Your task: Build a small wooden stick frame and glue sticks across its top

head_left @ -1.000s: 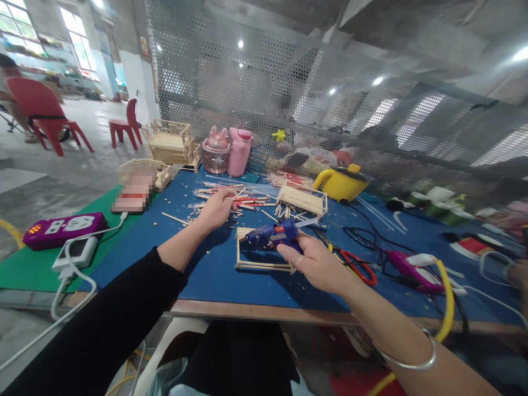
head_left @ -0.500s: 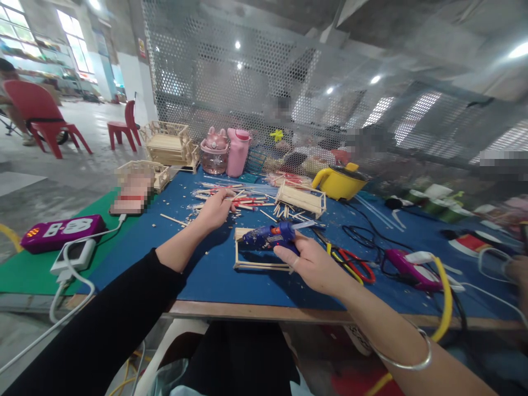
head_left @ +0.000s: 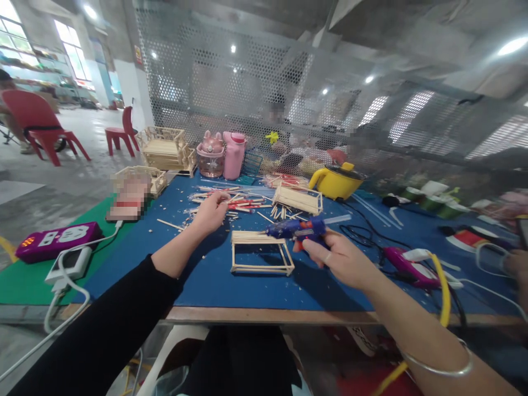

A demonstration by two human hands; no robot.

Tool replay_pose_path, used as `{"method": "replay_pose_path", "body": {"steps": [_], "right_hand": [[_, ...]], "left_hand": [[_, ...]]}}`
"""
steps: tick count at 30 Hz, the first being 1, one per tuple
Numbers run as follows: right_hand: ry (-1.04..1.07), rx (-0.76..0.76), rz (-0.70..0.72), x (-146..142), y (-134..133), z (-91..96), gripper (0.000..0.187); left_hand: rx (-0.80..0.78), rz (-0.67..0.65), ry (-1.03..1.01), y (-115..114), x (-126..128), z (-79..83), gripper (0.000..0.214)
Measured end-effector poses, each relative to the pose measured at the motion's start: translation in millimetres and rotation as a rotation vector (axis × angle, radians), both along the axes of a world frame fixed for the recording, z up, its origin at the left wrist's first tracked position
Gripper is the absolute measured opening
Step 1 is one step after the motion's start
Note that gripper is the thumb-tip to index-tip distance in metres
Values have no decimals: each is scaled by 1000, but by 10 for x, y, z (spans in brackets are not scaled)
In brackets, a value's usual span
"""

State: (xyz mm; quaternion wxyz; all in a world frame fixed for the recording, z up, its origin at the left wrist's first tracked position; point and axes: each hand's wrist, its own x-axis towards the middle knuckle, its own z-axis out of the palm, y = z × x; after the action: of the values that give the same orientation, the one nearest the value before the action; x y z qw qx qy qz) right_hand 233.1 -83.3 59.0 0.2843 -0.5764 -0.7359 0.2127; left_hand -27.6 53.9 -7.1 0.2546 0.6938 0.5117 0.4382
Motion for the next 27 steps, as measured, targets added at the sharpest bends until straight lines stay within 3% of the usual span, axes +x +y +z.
{"method": "replay_pose_path", "body": {"steps": [3,7,11,17,19,22,24,27], "right_hand": [[-84,119,-202,307,208,44,44],[-421,276,-415,779,706,62,43],[-644,239,-416,970,1212,53,46],[-713,257,-280,848,1709,-86,39],[-720,274,-294,748,1697,-120,40],[-679,397,-327,524,1398,-129,43],[-485,553,-108,348,1065,-125,36],[-326,538,331,129,600,-159,24]], "left_hand": [[43,17,20,-32,19,21,29],[133,-30,50,-142,94,56,28],[239,-101,85,-279,177,94,27],[508,-150,247,-375,198,130,25],[582,-172,278,-386,191,143,26],[717,-175,300,-430,203,178,27],[807,-162,338,-487,233,206,29],[889,-179,411,-603,293,234,33]]}}
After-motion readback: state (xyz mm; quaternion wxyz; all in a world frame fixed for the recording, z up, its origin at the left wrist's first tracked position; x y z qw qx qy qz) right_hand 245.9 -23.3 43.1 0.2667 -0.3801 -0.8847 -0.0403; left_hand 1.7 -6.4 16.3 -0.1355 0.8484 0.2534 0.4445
